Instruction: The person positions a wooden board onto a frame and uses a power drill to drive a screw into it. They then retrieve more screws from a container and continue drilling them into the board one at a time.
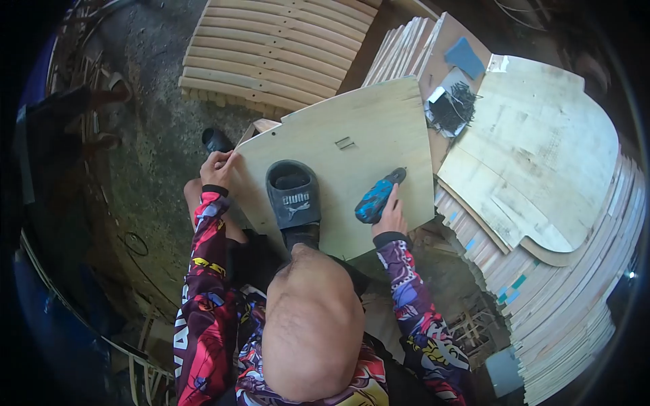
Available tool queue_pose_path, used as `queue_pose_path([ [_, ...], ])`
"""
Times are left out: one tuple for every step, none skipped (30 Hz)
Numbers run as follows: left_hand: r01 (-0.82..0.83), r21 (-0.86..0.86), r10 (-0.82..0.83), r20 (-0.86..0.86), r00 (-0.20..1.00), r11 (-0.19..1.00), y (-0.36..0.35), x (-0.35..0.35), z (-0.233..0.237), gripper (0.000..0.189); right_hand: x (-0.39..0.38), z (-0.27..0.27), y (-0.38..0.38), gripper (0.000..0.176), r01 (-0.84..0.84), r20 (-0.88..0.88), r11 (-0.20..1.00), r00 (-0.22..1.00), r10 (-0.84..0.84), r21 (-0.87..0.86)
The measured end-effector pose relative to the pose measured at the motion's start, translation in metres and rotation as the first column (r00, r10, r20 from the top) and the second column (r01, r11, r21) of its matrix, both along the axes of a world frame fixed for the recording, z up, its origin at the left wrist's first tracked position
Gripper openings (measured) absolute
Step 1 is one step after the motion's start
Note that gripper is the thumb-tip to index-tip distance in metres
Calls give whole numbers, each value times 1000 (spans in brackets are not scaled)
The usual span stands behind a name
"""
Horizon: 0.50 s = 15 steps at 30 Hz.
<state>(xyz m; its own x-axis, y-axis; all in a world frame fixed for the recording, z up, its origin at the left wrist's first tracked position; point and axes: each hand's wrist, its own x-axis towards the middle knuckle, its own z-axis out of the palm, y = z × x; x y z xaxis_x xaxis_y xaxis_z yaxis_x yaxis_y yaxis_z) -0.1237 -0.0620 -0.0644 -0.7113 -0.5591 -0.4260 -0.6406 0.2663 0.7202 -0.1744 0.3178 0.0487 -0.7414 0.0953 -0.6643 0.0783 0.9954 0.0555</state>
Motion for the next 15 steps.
queue_pose_path([
  [-29,87,29,-2,1000,996,-3,2,-4,21,7,-9,2,100,7,-39,999,999,-9,-37],
  [-57,172,57,1,998,983,-5,5,-9,20,14,-17,4,103,14,-77,997,997,-20,-76],
  [-42,190,23,98,995,981,-6,-1,6,19,17,-21,5,107,12,-78,996,997,-19,-93],
  [-34,184,17,93,996,982,-7,-1,9,19,20,-27,7,107,19,-83,995,996,-27,-100],
  [-9,219,0,39,999,976,-8,-2,11,19,23,-33,11,109,31,-66,994,997,-38,-103],
  [17,251,-14,-15,1000,968,-11,-3,11,19,24,-35,12,110,42,-49,993,998,-48,-106],
  [93,218,-74,-94,993,971,-16,-1,5,22,24,-38,15,110,48,-53,992,997,-54,-115],
  [101,209,-82,-96,992,973,-20,0,2,22,26,-39,16,112,77,-55,985,995,-87,-157],
  [162,164,-168,20,986,973,-22,-5,10,23,27,-40,17,114,107,-55,974,991,-120,-198],
  [228,125,-245,139,960,966,-23,-16,24,24,28,-42,16,114,116,-56,972,990,-130,-206],
  [316,20,-314,186,931,949,-18,-28,38,18,29,-43,16,116,140,-30,970,988,-149,-198],
  [321,12,-318,185,930,947,-7,-37,37,18,29,-44,15,117,159,-6,969,987,-163,-191],
  [313,-176,-304,76,950,933,7,-46,33,14,27,-41,13,118,190,29,953,982,-189,-235],
  [270,-359,-302,-35,953,893,24,-58,31,10,33,-47,15,118,183,26,951,983,-182,-249],
  [233,-299,-294,-178,939,925,54,-74,35,6,41,-56,20,118,212,-37,916,970,-238,-340],
])
